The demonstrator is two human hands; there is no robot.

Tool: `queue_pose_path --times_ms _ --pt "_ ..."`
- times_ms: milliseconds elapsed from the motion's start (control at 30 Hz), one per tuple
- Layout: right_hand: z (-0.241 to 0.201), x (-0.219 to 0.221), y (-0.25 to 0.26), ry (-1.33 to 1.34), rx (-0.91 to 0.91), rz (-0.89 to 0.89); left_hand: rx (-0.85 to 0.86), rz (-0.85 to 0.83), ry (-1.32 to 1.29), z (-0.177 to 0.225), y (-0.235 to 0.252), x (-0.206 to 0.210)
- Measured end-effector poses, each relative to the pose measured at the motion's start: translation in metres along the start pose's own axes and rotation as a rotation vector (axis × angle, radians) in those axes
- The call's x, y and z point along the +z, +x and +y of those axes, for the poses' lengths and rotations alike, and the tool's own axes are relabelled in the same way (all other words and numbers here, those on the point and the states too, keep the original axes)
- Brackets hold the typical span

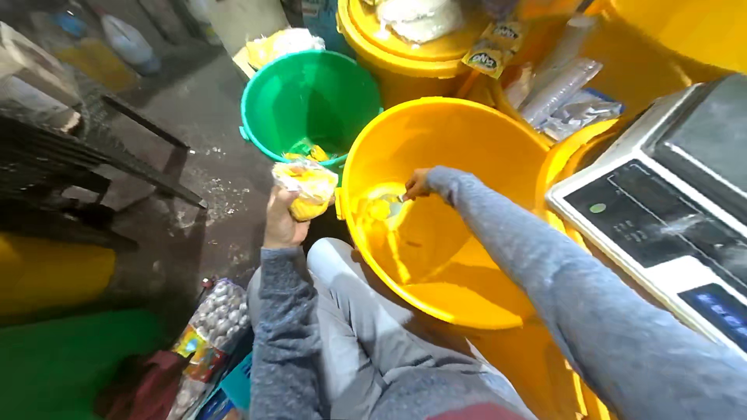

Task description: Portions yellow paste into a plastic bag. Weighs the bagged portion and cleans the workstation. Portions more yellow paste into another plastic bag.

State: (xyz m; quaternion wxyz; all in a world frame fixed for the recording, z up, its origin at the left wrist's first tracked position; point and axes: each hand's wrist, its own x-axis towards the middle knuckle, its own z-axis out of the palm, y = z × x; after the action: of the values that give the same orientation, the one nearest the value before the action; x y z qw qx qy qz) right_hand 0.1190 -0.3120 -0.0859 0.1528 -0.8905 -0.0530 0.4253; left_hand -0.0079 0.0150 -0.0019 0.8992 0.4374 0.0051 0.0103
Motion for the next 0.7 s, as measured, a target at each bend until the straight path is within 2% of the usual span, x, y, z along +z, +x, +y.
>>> queue_pose_path --times_ms 67,100,167,233,300,367,467,600,700 --pt "-0.013 -0.038 -0.052 0.116 -0.083 0.161 -0.013 0.023 0.003 -0.001 -0.007 0.002" --pt "-0.014 -0.051 -0.079 0.185 -0.187 0.275 -0.006 0.042 0.002 -0.001 -0.012 0.005" --pt "-0.027 -0.069 -0.141 0.32 -0.385 0.393 0.009 0.051 0.013 0.001 -0.021 0.013" --pt "-0.047 -0.072 -0.195 0.369 -0.545 0.481 0.002 0.025 0.058 0.003 -0.029 0.018" --pt "-0.065 -0.062 -0.224 0.298 -0.653 0.638 0.008 -0.046 0.115 0.002 -0.031 0.017" --pt "-0.083 -0.047 -0.239 0.113 -0.661 0.804 0.029 -0.112 0.183 -0.001 -0.03 0.018" --pt "-0.106 -0.022 -0.248 -0.218 -0.553 0.964 0.069 -0.118 0.294 -0.004 -0.029 0.024" --pt "-0.139 0.023 -0.259 -0.417 -0.388 0.956 0.148 -0.047 0.448 -0.012 -0.03 0.032" --pt "-0.154 0.062 -0.25 -0.47 -0.356 1.043 0.175 0.058 0.504 -0.017 -0.03 0.034"
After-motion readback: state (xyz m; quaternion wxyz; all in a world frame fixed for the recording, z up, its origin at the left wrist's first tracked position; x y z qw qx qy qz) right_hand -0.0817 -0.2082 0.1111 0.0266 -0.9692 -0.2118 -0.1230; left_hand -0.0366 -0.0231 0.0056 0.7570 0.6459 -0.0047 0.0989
